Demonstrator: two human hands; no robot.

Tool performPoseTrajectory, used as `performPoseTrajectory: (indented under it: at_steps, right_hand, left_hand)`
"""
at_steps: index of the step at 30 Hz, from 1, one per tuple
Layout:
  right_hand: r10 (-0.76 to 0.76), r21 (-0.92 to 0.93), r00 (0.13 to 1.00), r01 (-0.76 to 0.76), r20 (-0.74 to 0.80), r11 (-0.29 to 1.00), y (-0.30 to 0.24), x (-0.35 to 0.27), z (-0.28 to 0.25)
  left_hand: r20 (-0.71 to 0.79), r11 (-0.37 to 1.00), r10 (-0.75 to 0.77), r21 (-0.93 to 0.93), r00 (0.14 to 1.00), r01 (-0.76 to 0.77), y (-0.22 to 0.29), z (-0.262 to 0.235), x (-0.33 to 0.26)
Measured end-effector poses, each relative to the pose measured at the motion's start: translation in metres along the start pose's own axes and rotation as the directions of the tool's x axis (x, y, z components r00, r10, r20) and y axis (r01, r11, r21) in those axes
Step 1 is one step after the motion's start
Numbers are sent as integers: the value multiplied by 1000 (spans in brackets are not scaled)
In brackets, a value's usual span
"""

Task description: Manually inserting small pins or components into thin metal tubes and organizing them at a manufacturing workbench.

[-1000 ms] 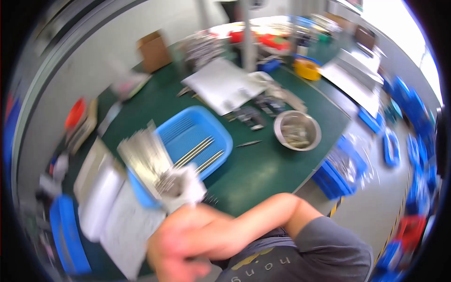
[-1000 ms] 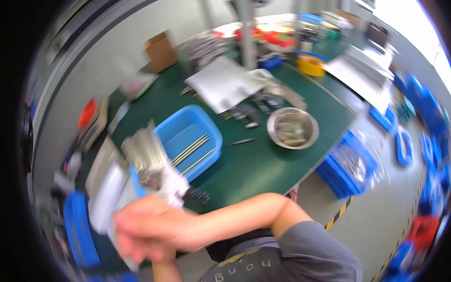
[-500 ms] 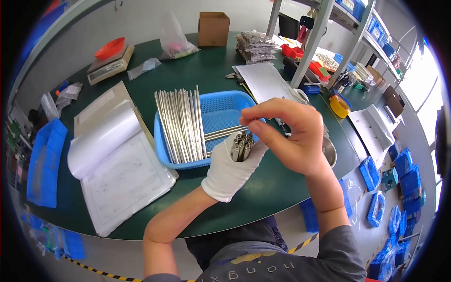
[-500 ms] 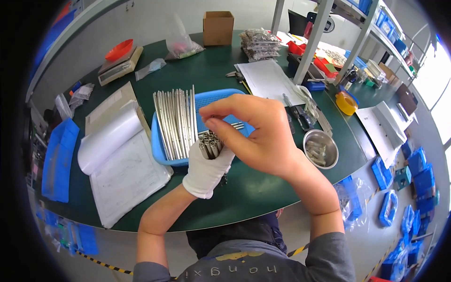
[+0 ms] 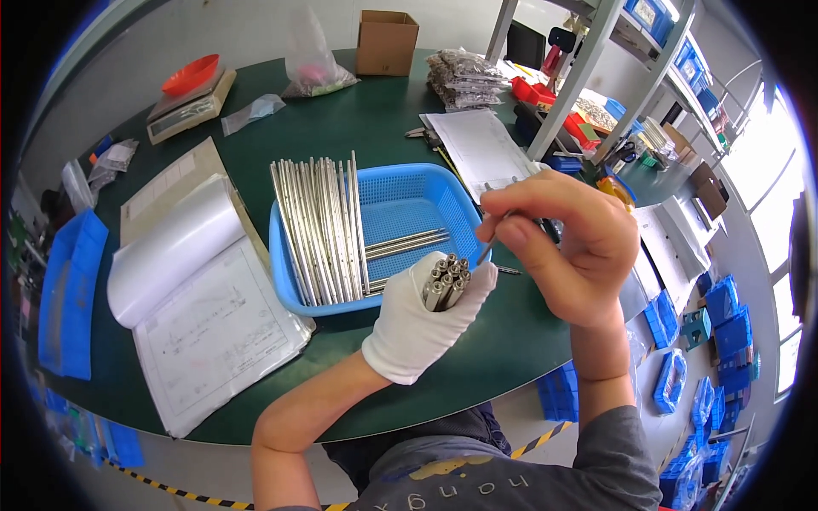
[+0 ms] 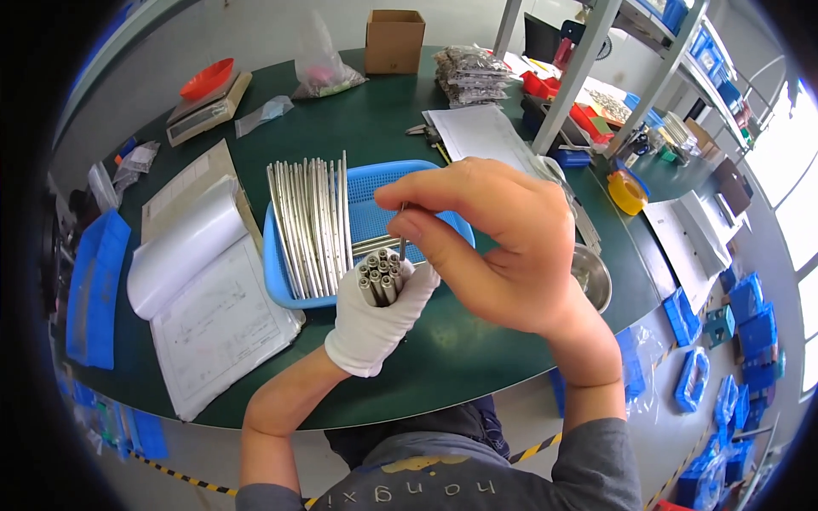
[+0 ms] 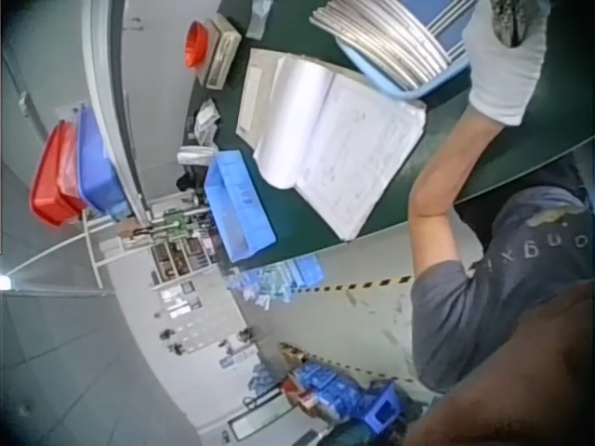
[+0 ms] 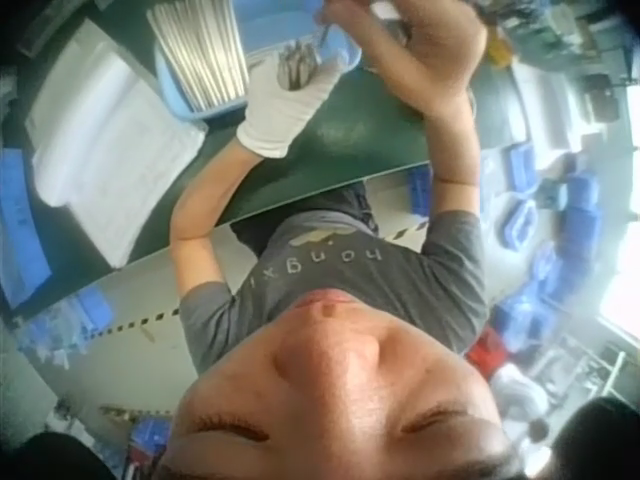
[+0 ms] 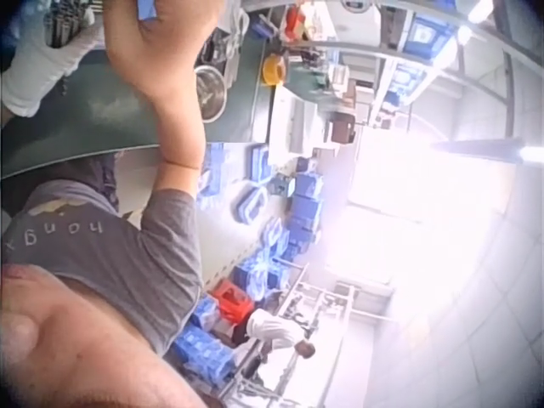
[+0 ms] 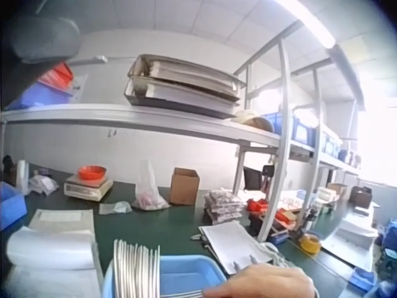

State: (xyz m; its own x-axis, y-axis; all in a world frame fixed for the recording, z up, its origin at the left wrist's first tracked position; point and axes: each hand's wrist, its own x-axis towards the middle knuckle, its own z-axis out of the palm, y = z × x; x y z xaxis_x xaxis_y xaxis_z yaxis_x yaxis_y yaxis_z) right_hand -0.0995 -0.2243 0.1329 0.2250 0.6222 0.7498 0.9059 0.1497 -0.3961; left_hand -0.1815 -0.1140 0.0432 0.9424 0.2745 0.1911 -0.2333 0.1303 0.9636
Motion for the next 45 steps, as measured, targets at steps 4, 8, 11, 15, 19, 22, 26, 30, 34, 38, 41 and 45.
performPoseTrajectory:
  at_steps: [4,8,11,15,19,22,26,30,34,38,41,45]
  right_hand:
    - [7,29,999,-9,52,1000,1,-3,1]
    - [16,-24,996,-13,92,1000,1,-3,1]
    - [-106,-120,986,122,128,985,0,-3,0]
    - [-71,-6,985,71,-154,997,12,-15,21]
    - [-240,-12,967,240,-87,971,18,-14,19]
    - [-240,6,966,241,-93,970,20,-16,20]
    - [-151,14,971,156,-185,988,11,-16,19]
    - [-133,36,969,143,-208,989,7,-14,18]
    - [-194,58,966,206,-170,977,11,-15,21]
    - [-242,52,960,251,-140,967,12,-14,22]
    - [-268,-5,956,269,-116,963,13,-12,20]
    - [-265,10,958,268,-104,963,12,-9,19]
  left_hand:
    - [-17,998,36,51,999,-35,-2,0,0]
    - [-23,997,79,16,997,-79,-3,1,0]
    - [-36,994,106,26,994,-105,-8,0,2]
    - [-45,988,154,-14,987,-155,-15,1,4]
    - [-19,966,237,109,971,-234,-20,-3,5]
    - [-19,961,246,132,969,-242,-20,-2,5]
    - [-28,986,142,87,989,-139,-8,0,2]
    - [-40,987,163,16,986,-163,-10,1,1]
    - [-38,972,231,60,972,-229,-21,-1,5]
    - [-30,966,248,85,968,-245,-21,-2,5]
    - [-29,970,235,64,972,-233,-20,-2,5]
    - [-9,973,214,91,977,-212,-22,-4,5]
